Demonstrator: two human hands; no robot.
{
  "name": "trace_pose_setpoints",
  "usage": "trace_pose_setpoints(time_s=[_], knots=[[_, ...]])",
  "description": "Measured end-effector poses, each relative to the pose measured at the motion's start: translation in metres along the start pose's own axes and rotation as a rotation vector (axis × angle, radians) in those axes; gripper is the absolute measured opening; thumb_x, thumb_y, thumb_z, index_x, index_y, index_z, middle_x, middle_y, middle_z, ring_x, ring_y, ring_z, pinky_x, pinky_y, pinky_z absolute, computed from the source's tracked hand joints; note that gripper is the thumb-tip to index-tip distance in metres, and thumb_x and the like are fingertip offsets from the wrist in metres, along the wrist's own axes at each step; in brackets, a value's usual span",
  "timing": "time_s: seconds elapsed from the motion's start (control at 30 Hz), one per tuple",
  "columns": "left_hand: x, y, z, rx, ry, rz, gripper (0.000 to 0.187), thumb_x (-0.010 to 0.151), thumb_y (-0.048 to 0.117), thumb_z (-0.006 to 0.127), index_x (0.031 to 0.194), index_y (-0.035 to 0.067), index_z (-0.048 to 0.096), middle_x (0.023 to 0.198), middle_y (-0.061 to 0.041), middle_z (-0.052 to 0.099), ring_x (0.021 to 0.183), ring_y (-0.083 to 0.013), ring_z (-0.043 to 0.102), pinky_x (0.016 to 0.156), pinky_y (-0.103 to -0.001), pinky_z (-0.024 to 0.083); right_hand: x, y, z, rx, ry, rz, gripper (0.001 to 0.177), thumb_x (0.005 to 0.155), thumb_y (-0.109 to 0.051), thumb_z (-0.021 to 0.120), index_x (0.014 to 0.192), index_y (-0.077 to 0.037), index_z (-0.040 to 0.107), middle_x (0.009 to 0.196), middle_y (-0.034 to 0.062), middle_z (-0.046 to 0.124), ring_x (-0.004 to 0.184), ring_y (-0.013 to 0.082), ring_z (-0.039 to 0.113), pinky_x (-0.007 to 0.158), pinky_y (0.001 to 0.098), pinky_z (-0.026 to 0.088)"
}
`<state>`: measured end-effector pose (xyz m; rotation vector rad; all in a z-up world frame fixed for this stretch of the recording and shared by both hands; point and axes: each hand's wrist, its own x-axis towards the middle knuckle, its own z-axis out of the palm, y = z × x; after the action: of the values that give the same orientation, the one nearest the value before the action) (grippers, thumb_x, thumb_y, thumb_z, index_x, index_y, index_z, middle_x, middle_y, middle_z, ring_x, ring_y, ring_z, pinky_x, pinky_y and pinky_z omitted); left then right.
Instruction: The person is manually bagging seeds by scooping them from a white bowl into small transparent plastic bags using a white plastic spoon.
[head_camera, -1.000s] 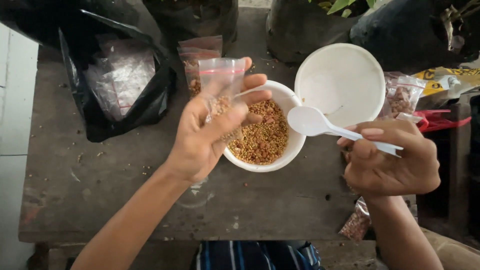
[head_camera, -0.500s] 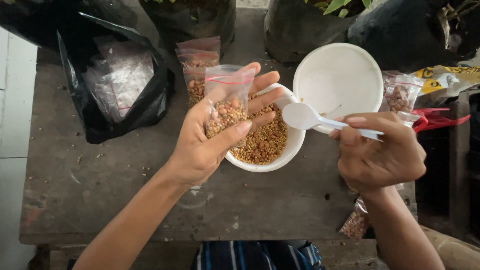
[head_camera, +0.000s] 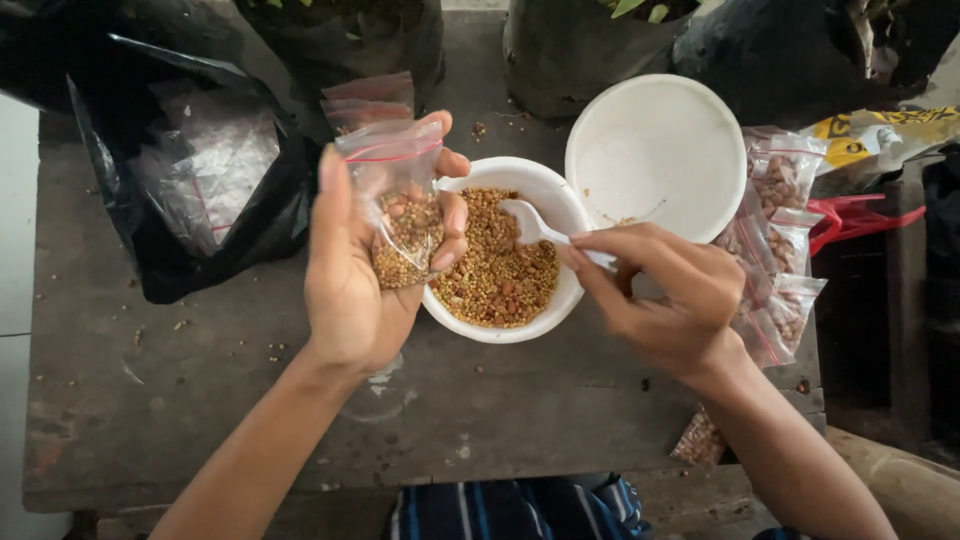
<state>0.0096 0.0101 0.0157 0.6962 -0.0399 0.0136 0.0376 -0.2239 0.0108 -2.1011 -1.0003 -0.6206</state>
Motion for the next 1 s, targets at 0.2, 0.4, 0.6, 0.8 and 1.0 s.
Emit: trace_pose_setpoints(time_s=[0.2,0.4,0.6,0.8,1.0], knots=[[-0.003,-0.009,-0.008,0.234,-0.059,0.135,0.051,0.113,0.043,0.041,0.138,0.003,0.059,0.138,-0.017,0.059,0.087,-0.0199,0.06,0.068,-0.028,0.044,-0.006,0.0,0.001,0.119,0.027,0.325,0.014,0.092,-0.002,0.085,0.1,0.005,0.076,0.056,0.0032,0.057,0.044,0.0053,0.041,0.044,0.0195,0.031],[-0.006,-0.006,0.001,0.703,-0.026,0.166,0.064,0.106,0.043,0.046,0.149,-0.005,0.048,0.122,-0.008,0.066,0.091,-0.0111,0.062,0.084,-0.026,0.055,0.01,-0.011,-0.002,0.249,0.047,0.516,0.017,0.098,-0.005,0.076,0.1,0.011,0.071,0.059,0.0113,0.066,0.036,0.0116,0.056,0.033,0.0178,0.035],[-0.011,-0.009,0.0,0.96,-0.127,0.354,0.052,0.103,0.026,0.064,0.145,-0.001,0.049,0.148,-0.017,0.058,0.134,-0.0234,0.063,0.115,-0.034,0.059,0.009,-0.005,-0.008,0.348,0.178,0.646,0.013,0.106,-0.003,0.071,0.101,0.009,0.067,0.061,0.0116,0.06,0.038,0.0136,0.053,0.033,0.0198,0.034],[-0.009,-0.007,0.004,1.179,-0.244,0.548,0.044,0.093,0.021,0.077,0.125,-0.003,0.06,0.136,-0.026,0.065,0.126,-0.033,0.069,0.114,-0.04,0.057,0.007,0.001,-0.013,0.331,0.358,0.571,0.021,0.113,-0.015,0.063,0.101,0.0,0.057,0.057,0.0073,0.051,0.04,0.0126,0.05,0.037,0.0231,0.028],[-0.008,-0.02,-0.009,1.321,-0.317,0.673,0.053,0.095,0.018,0.085,0.134,-0.004,0.057,0.133,-0.018,0.067,0.12,-0.0277,0.073,0.107,-0.04,0.063,0.006,0.004,-0.016,0.352,0.45,0.535,0.02,0.115,-0.013,0.058,0.101,-0.001,0.05,0.058,0.0056,0.041,0.039,0.0122,0.043,0.043,0.0238,0.024]])
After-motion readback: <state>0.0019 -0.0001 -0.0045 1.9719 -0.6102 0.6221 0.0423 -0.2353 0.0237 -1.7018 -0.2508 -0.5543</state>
